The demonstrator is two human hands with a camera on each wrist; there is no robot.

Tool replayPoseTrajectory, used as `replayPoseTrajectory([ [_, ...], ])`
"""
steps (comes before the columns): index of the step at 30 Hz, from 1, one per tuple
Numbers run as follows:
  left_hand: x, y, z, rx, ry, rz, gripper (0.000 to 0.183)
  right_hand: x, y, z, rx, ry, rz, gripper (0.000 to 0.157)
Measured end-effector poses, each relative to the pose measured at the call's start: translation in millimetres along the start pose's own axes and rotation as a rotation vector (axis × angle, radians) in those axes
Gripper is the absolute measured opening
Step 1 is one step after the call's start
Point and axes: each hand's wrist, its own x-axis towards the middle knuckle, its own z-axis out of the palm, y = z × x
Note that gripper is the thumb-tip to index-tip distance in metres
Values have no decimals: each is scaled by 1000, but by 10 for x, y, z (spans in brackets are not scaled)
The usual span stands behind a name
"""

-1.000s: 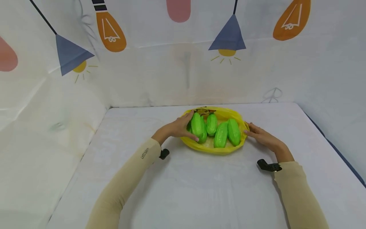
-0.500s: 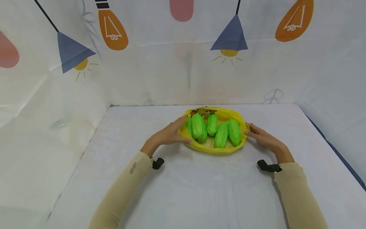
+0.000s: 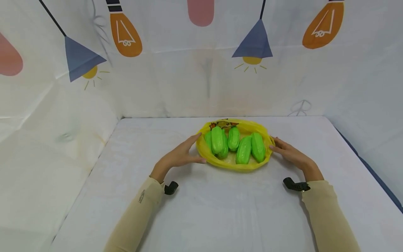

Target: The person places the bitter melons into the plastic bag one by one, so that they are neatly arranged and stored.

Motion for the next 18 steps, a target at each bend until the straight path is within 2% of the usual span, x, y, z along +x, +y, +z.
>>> replayPoseTrajectory([
  [11,-170,-98,-18,-20,39,-19,108,5,16,41,15,-4,-8,87],
  [18,-162,-116,-106,12,44,-25,108,16,4,18,8,27,-10,86],
])
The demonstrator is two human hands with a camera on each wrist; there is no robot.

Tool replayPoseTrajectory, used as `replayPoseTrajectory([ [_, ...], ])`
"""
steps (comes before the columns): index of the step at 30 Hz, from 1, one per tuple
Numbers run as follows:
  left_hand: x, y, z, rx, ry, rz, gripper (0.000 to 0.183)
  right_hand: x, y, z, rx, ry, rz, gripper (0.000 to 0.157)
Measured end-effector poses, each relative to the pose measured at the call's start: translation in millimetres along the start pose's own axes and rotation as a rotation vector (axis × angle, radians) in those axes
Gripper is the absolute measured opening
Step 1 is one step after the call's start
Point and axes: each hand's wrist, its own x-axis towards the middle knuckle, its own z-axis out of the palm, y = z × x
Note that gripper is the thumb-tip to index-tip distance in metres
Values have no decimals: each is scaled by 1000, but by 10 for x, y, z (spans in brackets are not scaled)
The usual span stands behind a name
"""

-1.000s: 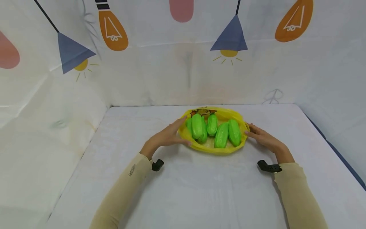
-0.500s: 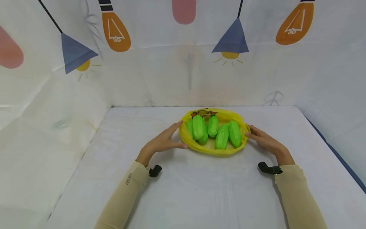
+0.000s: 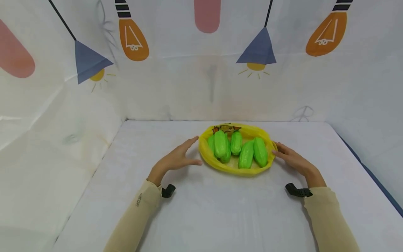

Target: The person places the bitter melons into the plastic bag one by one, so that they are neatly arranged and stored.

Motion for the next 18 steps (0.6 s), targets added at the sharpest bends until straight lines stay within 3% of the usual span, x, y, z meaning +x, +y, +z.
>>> replayPoseTrajectory([
  [11,-4,-40,-61,-11,3,-20,106,24,7,-22,-2,-8,12,87],
  [18,-97,-149,-135,6,52,-68,103,23,-15,-14,-3,-20,14,88],
])
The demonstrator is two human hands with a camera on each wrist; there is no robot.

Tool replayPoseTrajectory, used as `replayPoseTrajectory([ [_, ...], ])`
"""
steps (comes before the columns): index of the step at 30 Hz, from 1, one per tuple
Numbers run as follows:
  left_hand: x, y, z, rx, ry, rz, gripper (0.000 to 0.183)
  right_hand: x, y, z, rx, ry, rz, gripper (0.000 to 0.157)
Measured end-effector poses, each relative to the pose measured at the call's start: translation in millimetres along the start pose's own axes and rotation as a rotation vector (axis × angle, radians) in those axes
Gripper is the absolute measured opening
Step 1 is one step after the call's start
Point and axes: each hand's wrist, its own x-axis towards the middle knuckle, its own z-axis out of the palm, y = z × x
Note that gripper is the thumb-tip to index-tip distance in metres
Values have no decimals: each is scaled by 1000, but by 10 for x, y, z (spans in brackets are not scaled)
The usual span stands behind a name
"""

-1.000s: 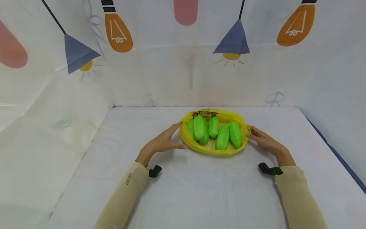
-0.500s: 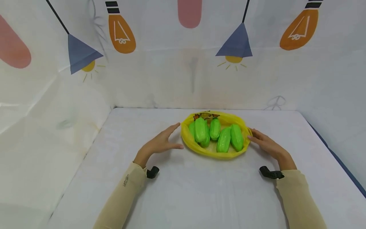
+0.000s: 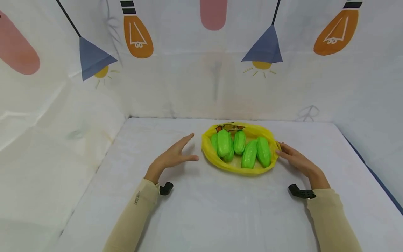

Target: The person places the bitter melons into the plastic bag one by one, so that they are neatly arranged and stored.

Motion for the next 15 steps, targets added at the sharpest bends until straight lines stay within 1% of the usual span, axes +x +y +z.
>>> replayPoseTrajectory([
  [3,-82,-91,-87,13,23,-27,101,-11,10,5,6,5,0,88],
  [8,-215,-260,-319,65,77,-62,101,-33,73,-37,-7,50,-33,79],
  [12,-293,-370,-530,182,103,-76,103,-64,100,-82,-13,86,-72,73],
  [14,-325,-408,-635,253,114,-79,102,-86,70,-84,-13,102,-86,73],
  [15,-337,-428,-685,287,122,-79,102,-100,53,-84,-31,114,-94,72],
])
